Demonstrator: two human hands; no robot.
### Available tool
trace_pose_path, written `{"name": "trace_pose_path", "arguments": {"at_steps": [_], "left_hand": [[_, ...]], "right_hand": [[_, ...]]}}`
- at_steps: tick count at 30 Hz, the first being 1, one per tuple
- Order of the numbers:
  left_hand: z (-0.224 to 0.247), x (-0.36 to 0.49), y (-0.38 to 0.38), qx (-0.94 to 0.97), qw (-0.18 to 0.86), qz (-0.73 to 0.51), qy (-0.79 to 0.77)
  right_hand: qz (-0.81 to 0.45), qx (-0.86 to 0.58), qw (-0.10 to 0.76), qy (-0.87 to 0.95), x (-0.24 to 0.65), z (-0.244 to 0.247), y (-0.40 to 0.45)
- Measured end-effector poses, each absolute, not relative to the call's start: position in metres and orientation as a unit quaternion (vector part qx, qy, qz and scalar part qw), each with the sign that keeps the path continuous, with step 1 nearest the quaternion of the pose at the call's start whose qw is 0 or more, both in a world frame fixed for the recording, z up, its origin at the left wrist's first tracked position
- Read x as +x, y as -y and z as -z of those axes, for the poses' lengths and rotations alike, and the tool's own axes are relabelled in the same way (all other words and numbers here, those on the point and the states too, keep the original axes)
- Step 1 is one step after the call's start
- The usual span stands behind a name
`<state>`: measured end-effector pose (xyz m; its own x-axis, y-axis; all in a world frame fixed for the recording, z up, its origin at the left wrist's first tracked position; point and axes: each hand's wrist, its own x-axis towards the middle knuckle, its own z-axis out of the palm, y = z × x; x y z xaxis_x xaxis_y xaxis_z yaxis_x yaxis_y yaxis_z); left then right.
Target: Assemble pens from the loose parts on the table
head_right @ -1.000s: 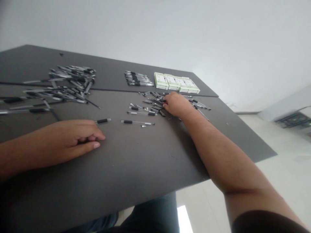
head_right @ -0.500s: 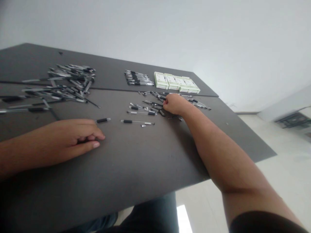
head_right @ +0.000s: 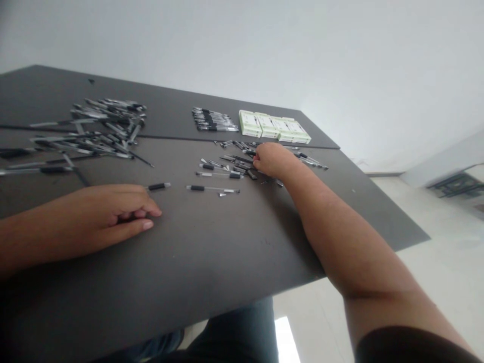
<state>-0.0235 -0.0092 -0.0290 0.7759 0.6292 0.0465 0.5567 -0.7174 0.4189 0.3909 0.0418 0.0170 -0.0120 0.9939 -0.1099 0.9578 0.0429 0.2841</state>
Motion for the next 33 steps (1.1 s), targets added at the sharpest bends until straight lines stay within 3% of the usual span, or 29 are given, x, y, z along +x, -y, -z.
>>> {"name": "trace_pose_path", "arguments": {"at_steps": [33], "left_hand": [[0.0285, -0.0237, 0.0081, 0.921, 0.193, -0.089, -0.327]], "right_hand": [[-0.045, 0.676, 0.163, -0.717, 0.3885, -0.0159, -0.0411]]}}
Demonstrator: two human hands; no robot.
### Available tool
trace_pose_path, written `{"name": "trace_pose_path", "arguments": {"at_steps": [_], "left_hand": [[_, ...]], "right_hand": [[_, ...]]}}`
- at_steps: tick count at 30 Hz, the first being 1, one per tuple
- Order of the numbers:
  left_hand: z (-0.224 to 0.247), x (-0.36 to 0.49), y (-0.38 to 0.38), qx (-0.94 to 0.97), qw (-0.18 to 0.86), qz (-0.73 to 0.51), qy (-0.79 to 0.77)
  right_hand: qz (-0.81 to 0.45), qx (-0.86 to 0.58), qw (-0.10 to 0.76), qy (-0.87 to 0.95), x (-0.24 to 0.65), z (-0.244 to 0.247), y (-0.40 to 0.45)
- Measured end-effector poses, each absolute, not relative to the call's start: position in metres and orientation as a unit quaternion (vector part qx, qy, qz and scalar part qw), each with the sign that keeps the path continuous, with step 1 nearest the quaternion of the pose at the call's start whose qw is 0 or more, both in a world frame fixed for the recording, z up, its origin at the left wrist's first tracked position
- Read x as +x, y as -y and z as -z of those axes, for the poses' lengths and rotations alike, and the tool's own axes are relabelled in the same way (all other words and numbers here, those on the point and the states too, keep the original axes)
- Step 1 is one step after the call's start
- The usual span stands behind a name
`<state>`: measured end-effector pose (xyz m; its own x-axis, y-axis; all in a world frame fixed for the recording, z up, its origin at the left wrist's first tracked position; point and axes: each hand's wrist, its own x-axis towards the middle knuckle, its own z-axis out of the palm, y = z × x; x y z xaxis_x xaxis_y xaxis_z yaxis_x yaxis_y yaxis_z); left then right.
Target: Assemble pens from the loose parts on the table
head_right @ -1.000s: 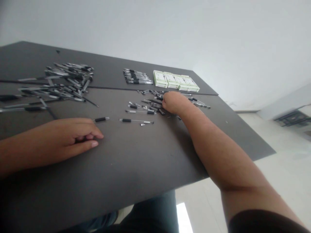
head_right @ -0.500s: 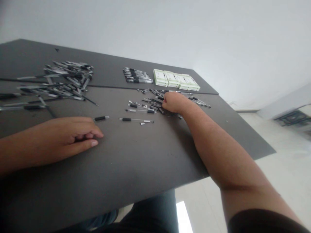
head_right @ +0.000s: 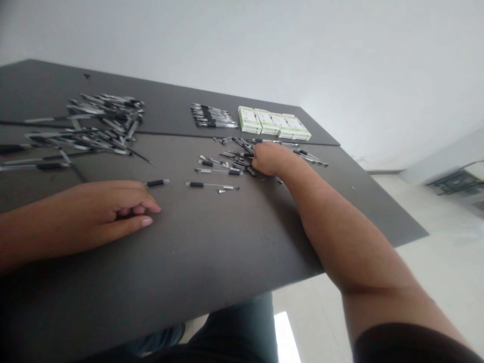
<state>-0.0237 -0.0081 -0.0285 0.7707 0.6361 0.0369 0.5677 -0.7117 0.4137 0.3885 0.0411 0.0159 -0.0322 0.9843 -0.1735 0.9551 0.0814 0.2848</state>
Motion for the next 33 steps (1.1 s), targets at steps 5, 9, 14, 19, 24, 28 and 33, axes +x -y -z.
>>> {"name": "trace_pose_path", "arguments": {"at_steps": [5, 9, 14, 19, 24, 28, 33], "left_hand": [[0.030, -0.024, 0.008, 0.922, 0.195, -0.090, -0.323], [0.032, -0.023, 0.010, 0.926, 0.181, -0.083, -0.320], [0.023, -0.020, 0.014, 0.930, 0.171, -0.072, -0.316], [0.011, -0.013, 0.018, 0.927, 0.176, -0.050, -0.328], [0.010, -0.012, 0.019, 0.924, 0.178, -0.052, -0.333], [0.010, -0.011, 0.019, 0.925, 0.182, -0.061, -0.328], [0.009, -0.011, 0.021, 0.918, 0.162, -0.113, -0.345]], "right_hand": [[-0.061, 0.677, 0.141, -0.720, 0.391, -0.020, -0.038], [-0.065, 0.649, 0.075, -0.755, 0.381, -0.034, -0.020], [-0.018, 0.535, 0.047, -0.844, 0.336, -0.039, 0.034], [-0.023, 0.446, 0.082, -0.891, 0.296, -0.026, 0.072], [-0.031, 0.436, 0.095, -0.894, 0.292, -0.017, 0.072], [-0.014, 0.452, 0.071, -0.889, 0.298, -0.022, 0.069], [-0.010, 0.476, 0.022, -0.879, 0.294, -0.031, 0.072]]}}
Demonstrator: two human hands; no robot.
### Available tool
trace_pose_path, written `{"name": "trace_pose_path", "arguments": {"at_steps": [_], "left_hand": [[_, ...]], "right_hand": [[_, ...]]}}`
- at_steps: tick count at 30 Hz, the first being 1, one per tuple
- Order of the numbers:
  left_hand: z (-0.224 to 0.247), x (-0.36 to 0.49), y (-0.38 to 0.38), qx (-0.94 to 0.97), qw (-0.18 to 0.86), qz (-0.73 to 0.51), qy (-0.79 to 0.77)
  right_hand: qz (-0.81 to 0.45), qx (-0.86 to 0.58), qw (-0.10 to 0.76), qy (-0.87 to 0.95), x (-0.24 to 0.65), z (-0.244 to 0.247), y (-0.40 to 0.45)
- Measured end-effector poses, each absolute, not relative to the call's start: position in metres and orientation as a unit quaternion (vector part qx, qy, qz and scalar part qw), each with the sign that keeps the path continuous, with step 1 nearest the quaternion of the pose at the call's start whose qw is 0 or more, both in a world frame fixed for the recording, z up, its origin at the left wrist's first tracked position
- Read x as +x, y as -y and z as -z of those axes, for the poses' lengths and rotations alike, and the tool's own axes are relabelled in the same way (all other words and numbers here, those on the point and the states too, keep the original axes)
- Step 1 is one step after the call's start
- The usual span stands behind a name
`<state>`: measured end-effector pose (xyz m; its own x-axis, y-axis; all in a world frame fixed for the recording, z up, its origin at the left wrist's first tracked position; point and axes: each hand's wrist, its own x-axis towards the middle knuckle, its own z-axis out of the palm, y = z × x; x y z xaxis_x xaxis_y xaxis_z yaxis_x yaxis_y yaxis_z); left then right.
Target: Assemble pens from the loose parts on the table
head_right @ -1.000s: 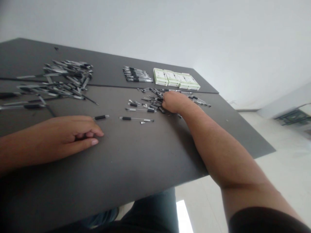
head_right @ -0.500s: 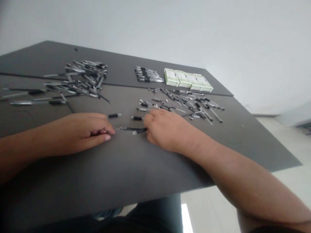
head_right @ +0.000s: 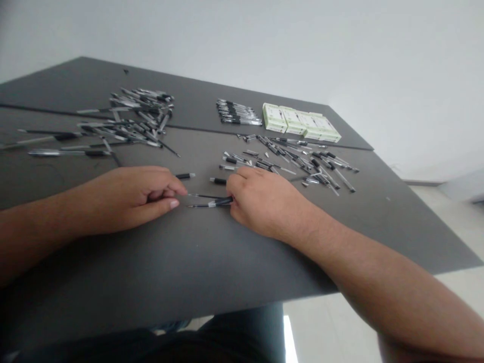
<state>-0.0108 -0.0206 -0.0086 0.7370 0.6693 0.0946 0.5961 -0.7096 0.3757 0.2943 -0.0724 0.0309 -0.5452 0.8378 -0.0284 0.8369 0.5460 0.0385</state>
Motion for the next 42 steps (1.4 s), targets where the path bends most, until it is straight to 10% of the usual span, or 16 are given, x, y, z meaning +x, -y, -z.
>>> {"name": "trace_pose_path", "arguments": {"at_steps": [22, 42], "left_hand": [[-0.003, -0.022, 0.036, 0.869, 0.071, -0.298, -0.390], [-0.010, -0.028, 0.032, 0.803, 0.078, -0.321, -0.496]], "right_hand": [[0.034, 0.409, -0.217, -0.886, 0.324, -0.019, 0.058], [0.025, 0.408, -0.220, -0.885, 0.339, -0.007, 0.037]]}}
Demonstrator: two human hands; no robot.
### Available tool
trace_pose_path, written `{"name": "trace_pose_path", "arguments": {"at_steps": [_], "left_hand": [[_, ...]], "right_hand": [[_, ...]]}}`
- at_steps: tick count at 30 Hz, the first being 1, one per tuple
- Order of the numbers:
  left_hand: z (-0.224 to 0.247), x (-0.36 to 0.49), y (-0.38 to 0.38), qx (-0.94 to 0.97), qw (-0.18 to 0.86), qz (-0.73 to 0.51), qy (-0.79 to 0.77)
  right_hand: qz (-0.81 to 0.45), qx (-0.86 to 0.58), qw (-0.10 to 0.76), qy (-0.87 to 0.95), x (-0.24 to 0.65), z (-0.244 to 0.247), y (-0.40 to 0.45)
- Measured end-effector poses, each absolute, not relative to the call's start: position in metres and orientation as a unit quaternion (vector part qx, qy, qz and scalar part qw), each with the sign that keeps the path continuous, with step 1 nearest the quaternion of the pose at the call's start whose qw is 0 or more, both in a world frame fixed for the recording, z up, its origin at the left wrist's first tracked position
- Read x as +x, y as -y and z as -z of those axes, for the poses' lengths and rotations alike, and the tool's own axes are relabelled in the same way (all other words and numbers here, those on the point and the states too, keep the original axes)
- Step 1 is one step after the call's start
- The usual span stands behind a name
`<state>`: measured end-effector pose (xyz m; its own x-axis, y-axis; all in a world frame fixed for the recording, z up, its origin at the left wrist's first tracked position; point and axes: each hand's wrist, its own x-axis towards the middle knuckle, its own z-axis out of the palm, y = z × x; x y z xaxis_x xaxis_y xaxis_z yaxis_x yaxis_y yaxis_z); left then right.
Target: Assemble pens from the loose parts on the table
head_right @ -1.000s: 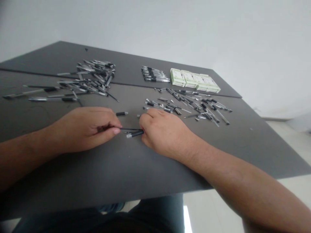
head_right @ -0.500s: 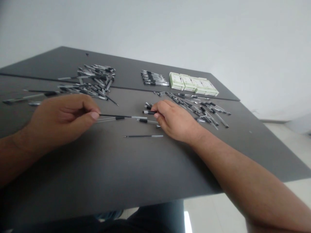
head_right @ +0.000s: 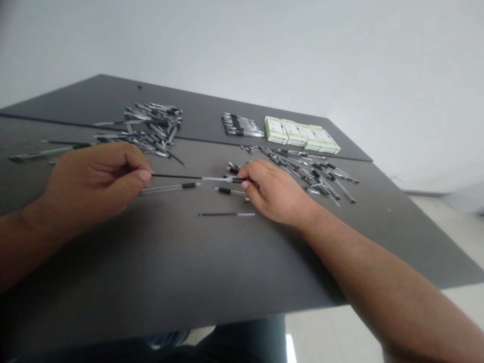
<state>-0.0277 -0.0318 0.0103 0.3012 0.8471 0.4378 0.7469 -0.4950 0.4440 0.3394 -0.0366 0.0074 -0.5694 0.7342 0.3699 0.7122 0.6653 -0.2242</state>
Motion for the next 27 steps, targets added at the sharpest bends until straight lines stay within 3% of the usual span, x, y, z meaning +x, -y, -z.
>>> {"name": "trace_pose_path", "arguments": {"at_steps": [27], "left_hand": [[-0.0081, -0.0288, 0.0301, 0.812, 0.073, -0.317, -0.485]], "right_hand": [[-0.043, -0.411, 0.226, 0.882, 0.3385, -0.0090, 0.0374]]}}
